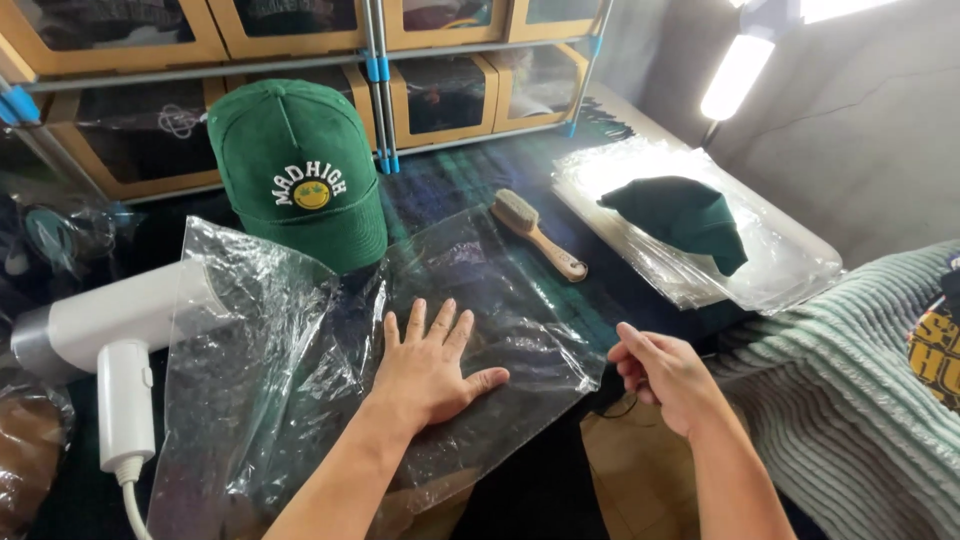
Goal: Cleaning baseball caps with a brush and steamer before packaging them in plastic bags.
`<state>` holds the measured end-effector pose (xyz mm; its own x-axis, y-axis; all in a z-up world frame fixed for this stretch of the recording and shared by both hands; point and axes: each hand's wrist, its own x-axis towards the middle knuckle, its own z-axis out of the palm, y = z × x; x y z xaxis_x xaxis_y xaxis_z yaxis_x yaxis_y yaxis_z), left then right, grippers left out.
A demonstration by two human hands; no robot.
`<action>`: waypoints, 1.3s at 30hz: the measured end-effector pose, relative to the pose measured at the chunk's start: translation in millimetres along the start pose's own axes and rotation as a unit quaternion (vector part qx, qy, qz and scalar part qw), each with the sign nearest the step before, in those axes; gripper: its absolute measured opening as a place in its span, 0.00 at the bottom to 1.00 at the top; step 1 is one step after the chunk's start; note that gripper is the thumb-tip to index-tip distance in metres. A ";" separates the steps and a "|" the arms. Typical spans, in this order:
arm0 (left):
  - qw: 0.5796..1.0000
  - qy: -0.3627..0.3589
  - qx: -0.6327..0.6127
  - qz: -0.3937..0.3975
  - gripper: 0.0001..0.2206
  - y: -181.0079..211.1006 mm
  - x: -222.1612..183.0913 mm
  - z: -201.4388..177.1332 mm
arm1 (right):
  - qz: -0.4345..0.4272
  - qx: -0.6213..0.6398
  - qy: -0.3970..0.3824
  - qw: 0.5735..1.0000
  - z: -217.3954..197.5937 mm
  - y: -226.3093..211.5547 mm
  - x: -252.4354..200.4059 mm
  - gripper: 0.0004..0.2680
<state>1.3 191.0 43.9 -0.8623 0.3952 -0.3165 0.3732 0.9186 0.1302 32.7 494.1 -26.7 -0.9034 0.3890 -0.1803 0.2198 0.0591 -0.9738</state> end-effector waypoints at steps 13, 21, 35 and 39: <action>1.000 0.015 -0.015 -0.001 0.47 -0.4 -5.9 -5.9 | -0.334 -0.362 -0.145 0.858 51.3 -82.0 -42.0 0.14; 0.900 0.172 -0.400 -0.011 0.39 -42.6 33.9 31.1 | -0.472 -0.306 -0.187 0.806 200.3 -145.5 46.7 0.16; 0.204 0.369 -0.901 -0.098 0.13 -97.8 16.9 2.3 | 0.142 0.047 -0.158 0.976 339.5 -167.0 98.6 0.22; 0.141 0.385 -0.896 -0.169 0.13 -121.3 22.0 6.0 | 0.130 0.156 -0.112 0.973 340.2 -201.8 47.7 0.26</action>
<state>-60.9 88.2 15.5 -0.7667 -0.4234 -0.4826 0.1752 -0.8611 0.4773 -180.0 188.0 114.0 -0.8975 0.1403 -0.4180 0.3610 -0.3104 -0.8794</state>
